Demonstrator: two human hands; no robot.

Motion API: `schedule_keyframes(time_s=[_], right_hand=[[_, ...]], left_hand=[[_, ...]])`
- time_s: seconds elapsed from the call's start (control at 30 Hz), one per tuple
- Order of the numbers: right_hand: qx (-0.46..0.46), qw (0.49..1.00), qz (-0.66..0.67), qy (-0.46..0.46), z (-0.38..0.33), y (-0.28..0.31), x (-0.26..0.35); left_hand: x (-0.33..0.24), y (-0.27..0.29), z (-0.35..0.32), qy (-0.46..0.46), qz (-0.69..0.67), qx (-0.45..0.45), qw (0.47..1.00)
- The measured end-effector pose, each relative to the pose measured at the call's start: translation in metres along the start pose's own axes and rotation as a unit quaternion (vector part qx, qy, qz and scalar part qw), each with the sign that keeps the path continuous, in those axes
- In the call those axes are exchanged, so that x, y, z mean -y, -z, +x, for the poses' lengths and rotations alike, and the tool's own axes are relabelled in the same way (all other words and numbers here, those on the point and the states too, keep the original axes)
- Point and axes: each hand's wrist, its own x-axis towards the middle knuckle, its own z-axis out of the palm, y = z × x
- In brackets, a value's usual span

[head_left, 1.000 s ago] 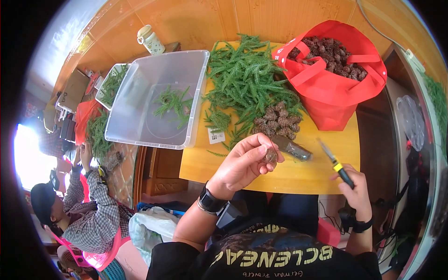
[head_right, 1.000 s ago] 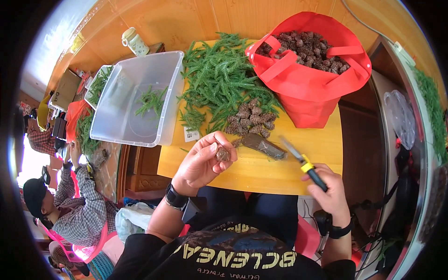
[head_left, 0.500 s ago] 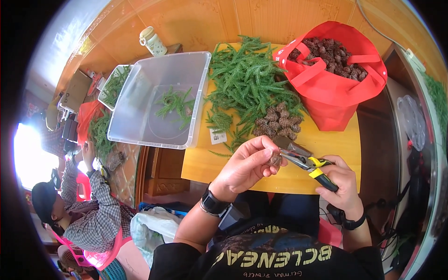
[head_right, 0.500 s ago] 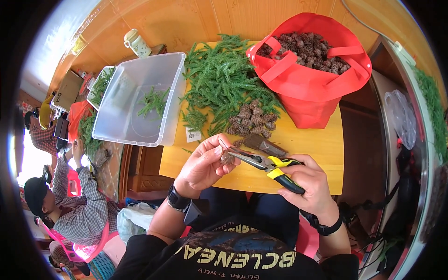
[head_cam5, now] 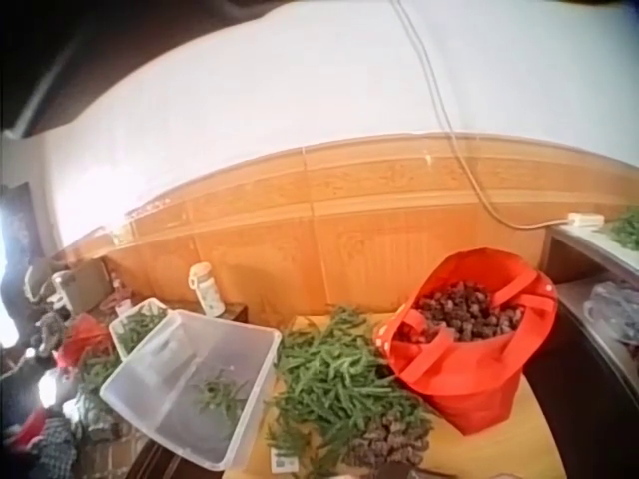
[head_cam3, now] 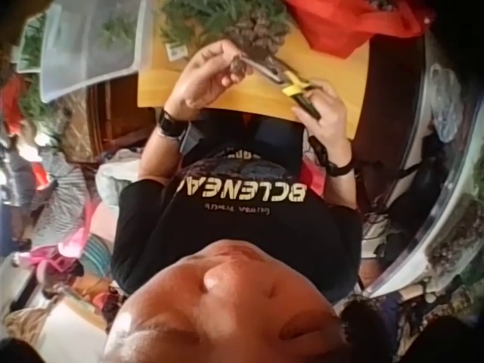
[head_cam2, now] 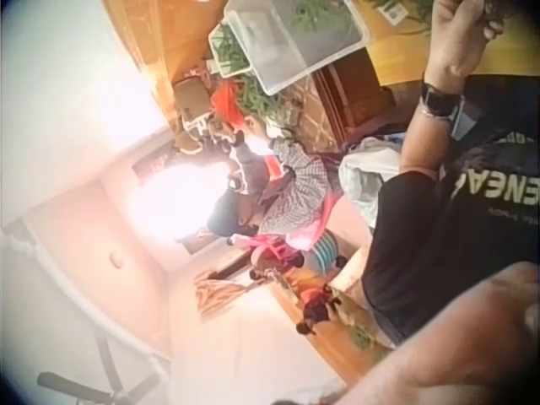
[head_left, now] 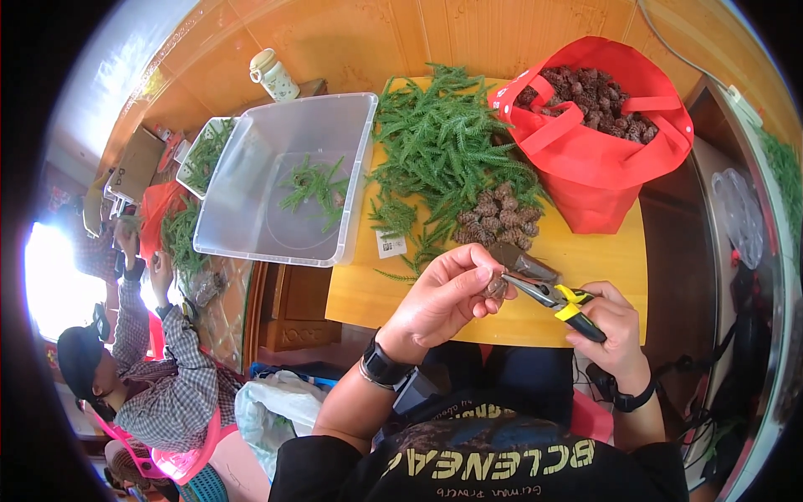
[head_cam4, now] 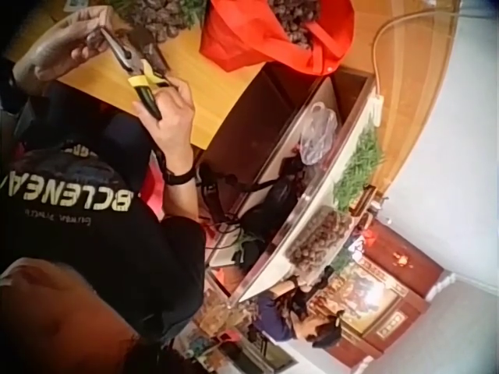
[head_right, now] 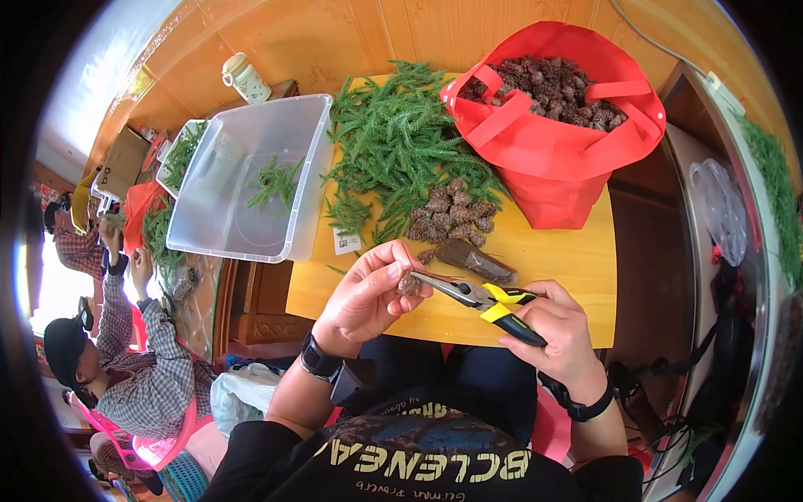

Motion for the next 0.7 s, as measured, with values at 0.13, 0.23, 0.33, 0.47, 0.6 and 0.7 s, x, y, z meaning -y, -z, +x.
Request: schedule_keyframes(time_s=[0.13, 0.23, 0.33, 0.47, 0.6, 0.7], right_hand=[[-0.014, 1.0, -0.009, -0.009, -0.004, -0.006, -0.001], [-0.024, 1.0, 0.004, -0.004, -0.008, -0.01, -0.003], [-0.019, 1.0, 0.002, -0.002, -0.01, -0.016, -0.004], [-0.064, 0.998, 0.006, -0.025, -0.012, -0.025, -0.003], [-0.066, 0.997, 0.019, -0.04, -0.011, -0.027, 0.0], [-0.036, 0.997, 0.034, -0.061, -0.011, -0.026, 0.003]], left_hand=[[0.003, -0.001, 0.002, -0.03, 0.015, -0.001, 0.999], [0.005, -0.004, 0.003, -0.072, 0.039, -0.009, 0.997], [0.007, -0.007, 0.002, -0.104, 0.085, -0.024, 0.991], [0.011, -0.015, 0.004, -0.2, 0.176, -0.067, 0.962], [0.013, -0.019, 0.005, -0.3, 0.306, -0.091, 0.899], [0.015, -0.017, 0.007, -0.405, 0.42, -0.089, 0.807]])
